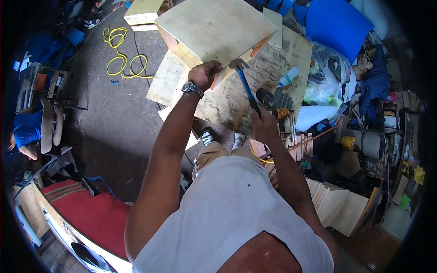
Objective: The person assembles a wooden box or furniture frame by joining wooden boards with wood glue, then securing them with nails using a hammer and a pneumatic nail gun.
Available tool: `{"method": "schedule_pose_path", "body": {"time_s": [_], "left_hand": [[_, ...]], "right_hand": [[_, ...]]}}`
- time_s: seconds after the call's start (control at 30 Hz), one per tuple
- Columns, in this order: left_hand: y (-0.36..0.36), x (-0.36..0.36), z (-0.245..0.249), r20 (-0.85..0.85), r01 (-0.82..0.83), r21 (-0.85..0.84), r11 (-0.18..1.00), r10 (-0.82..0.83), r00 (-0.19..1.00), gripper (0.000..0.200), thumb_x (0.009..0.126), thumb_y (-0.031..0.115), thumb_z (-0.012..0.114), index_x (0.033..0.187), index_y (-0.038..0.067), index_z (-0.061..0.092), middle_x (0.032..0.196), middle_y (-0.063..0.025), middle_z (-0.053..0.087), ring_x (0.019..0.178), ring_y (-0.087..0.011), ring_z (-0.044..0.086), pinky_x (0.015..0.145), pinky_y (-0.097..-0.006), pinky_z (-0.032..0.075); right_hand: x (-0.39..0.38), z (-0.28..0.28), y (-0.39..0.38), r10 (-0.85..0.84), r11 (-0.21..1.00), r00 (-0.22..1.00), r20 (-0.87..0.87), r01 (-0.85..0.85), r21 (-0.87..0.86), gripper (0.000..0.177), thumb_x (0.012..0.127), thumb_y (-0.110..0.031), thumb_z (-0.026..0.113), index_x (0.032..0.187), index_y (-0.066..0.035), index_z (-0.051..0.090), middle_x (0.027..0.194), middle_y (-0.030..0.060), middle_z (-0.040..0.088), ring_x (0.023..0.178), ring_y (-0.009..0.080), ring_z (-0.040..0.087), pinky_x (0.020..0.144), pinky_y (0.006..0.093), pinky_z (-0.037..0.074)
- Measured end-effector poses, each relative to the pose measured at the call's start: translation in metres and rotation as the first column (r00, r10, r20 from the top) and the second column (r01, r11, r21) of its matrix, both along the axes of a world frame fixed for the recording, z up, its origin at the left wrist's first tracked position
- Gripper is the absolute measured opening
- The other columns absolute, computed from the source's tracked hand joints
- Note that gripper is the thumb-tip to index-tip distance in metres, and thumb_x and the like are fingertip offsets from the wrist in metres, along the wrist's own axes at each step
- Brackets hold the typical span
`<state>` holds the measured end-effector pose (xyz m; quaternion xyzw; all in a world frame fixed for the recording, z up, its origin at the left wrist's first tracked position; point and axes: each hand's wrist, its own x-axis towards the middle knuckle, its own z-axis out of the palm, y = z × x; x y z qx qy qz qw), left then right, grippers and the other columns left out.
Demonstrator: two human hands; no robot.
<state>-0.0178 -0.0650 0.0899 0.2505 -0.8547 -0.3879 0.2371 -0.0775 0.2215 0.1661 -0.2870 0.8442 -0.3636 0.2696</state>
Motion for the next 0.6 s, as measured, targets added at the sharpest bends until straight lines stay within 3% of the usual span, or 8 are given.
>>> {"method": "schedule_pose_path", "body": {"time_s": [0.17, 0.27, 0.37, 0.47, 0.6], "left_hand": [[0.004, 0.001, -0.002, -0.004, -0.026, -0.101, 0.995, 0.026, 1.0, 0.02, 0.093, 0.036, 0.062, 0.105, 0.021, 0.07, 0.098, -0.0085, 0.072, 0.09, -0.0321, 0.068, 0.075, -0.0417, 0.054], [0.005, -0.002, -0.005, -0.011, -0.034, -0.073, 0.997, 0.034, 0.999, 0.02, 0.093, 0.036, 0.063, 0.104, 0.021, 0.07, 0.099, -0.0084, 0.072, 0.09, -0.0323, 0.068, 0.074, -0.0421, 0.054], [0.005, -0.002, -0.004, -0.017, -0.027, -0.062, 0.998, 0.026, 1.0, 0.019, 0.093, 0.036, 0.063, 0.103, 0.021, 0.07, 0.1, -0.0081, 0.072, 0.09, -0.0325, 0.068, 0.074, -0.0421, 0.055], [0.008, 0.002, -0.003, -0.014, -0.038, -0.053, 0.998, 0.038, 0.999, 0.02, 0.092, 0.036, 0.063, 0.103, 0.021, 0.07, 0.1, -0.0079, 0.072, 0.09, -0.0324, 0.069, 0.075, -0.0419, 0.055], [0.005, -0.002, -0.006, -0.001, -0.042, -0.045, 0.998, 0.042, 0.999, 0.022, 0.092, 0.037, 0.064, 0.106, 0.022, 0.07, 0.101, -0.0077, 0.072, 0.092, -0.0316, 0.068, 0.076, -0.0405, 0.055]], "right_hand": [[0.009, 0.052, -0.039, -0.019, 0.976, 0.98, -0.198, -0.025, -0.218, 0.037, 0.095, -0.035, 0.06, 0.089, 0.001, 0.061, 0.072, 0.0222, 0.062, 0.071, 0.0419, 0.064, 0.063, 0.0468, 0.048], [0.008, 0.03, -0.041, 0.007, 0.996, 0.948, -0.319, -0.036, -0.085, 0.036, 0.096, -0.034, 0.061, 0.09, 0.001, 0.061, 0.071, 0.0223, 0.062, 0.071, 0.0418, 0.065, 0.063, 0.0469, 0.048], [0.002, 0.032, -0.04, 0.055, 0.99, 0.985, -0.164, -0.032, 0.141, 0.036, 0.096, -0.034, 0.06, 0.088, 0.001, 0.06, 0.071, 0.0229, 0.062, 0.072, 0.0423, 0.065, 0.063, 0.047, 0.049], [0.009, 0.055, -0.042, 0.003, 0.998, 0.979, -0.203, -0.017, -0.068, 0.038, 0.096, -0.036, 0.061, 0.088, 0.001, 0.06, 0.072, 0.024, 0.062, 0.075, 0.0432, 0.065, 0.066, 0.0479, 0.049], [0.01, 0.031, -0.038, -0.012, 0.99, 0.965, -0.262, -0.025, -0.136, 0.04, 0.094, -0.039, 0.062, 0.09, 0.001, 0.06, 0.075, 0.0255, 0.063, 0.079, 0.0433, 0.066, 0.069, 0.0498, 0.049]]}}
